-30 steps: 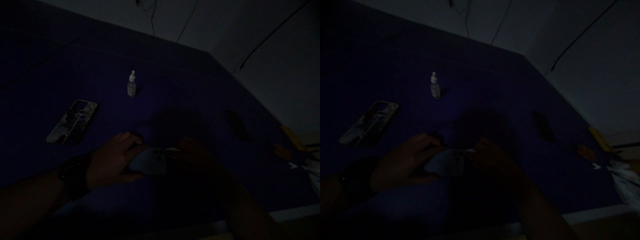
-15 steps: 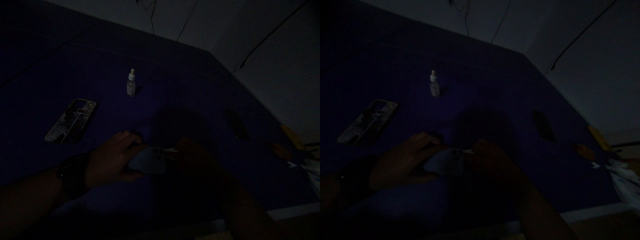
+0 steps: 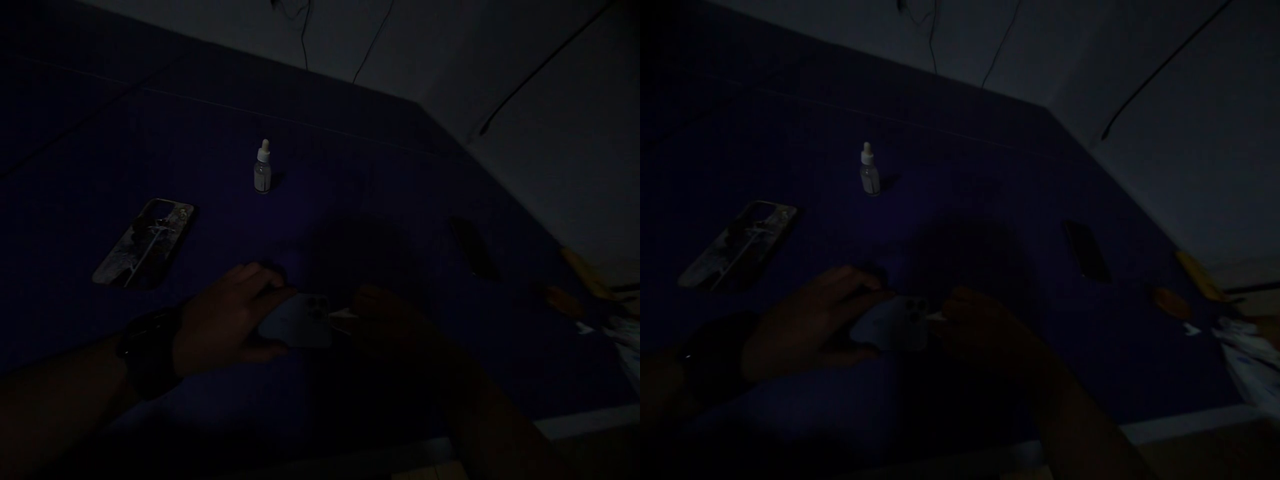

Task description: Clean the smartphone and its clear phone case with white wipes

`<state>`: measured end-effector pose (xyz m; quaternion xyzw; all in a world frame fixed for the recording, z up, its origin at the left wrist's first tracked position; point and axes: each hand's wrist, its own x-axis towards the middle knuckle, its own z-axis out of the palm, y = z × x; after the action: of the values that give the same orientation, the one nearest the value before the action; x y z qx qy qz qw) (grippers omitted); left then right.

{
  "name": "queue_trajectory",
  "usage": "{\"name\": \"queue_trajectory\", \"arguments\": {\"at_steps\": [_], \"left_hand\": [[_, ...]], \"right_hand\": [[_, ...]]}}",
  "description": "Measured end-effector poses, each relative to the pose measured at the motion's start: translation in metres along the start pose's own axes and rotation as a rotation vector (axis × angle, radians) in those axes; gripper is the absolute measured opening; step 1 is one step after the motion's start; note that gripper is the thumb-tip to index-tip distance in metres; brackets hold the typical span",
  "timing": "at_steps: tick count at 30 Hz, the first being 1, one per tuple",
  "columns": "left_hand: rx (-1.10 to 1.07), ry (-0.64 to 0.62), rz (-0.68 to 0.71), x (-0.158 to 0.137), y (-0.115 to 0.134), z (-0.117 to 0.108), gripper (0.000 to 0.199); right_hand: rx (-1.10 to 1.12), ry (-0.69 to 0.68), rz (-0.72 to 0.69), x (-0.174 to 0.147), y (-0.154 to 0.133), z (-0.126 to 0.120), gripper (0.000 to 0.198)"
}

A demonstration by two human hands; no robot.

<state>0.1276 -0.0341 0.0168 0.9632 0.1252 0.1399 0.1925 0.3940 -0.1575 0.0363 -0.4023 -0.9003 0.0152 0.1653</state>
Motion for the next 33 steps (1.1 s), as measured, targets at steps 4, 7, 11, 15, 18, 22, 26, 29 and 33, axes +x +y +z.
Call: {"name": "queue_trajectory", "arguments": {"at_steps": [4,7,11,15,18,22,26,29,33], "left_hand": [[-0.012,-0.005,-0.008,0.001,0.001,0.0,0.061],[-0.01,-0.006,-0.006,0.001,0.001,0.0,0.062],[0.0,-0.01,-0.004,0.001,0.001,0.001,0.064],[-0.004,-0.003,-0.001,0.001,0.0,0.001,0.064],[-0.006,-0.021,-0.009,0.001,0.0,0.001,0.066],[-0.012,-0.027,-0.018,0.002,0.001,0.001,0.067],[0.002,-0.028,-0.019,0.001,0.001,0.001,0.067],[0.016,-0.026,-0.015,0.001,0.0,0.001,0.068],[0.022,-0.019,-0.014,0.002,0.0,0.001,0.065]], "right_hand": [[0.014,-0.028,-0.004,0.002,-0.009,0.007,0.022],[0.031,-0.029,0.011,0.008,-0.014,0.015,0.026],[0.041,-0.029,0.041,0.008,-0.014,0.017,0.026],[0.012,-0.016,0.056,0.002,-0.013,0.013,0.023],[-0.014,-0.012,0.033,0.007,-0.014,0.015,0.023],[-0.064,0.026,0.038,0.024,-0.013,0.022,0.023],[-0.1,0.067,0.084,0.037,-0.008,0.024,0.024],[-0.148,0.098,0.107,0.041,-0.007,0.023,0.024],[-0.142,0.086,0.023,0.038,-0.006,0.022,0.022]]}}
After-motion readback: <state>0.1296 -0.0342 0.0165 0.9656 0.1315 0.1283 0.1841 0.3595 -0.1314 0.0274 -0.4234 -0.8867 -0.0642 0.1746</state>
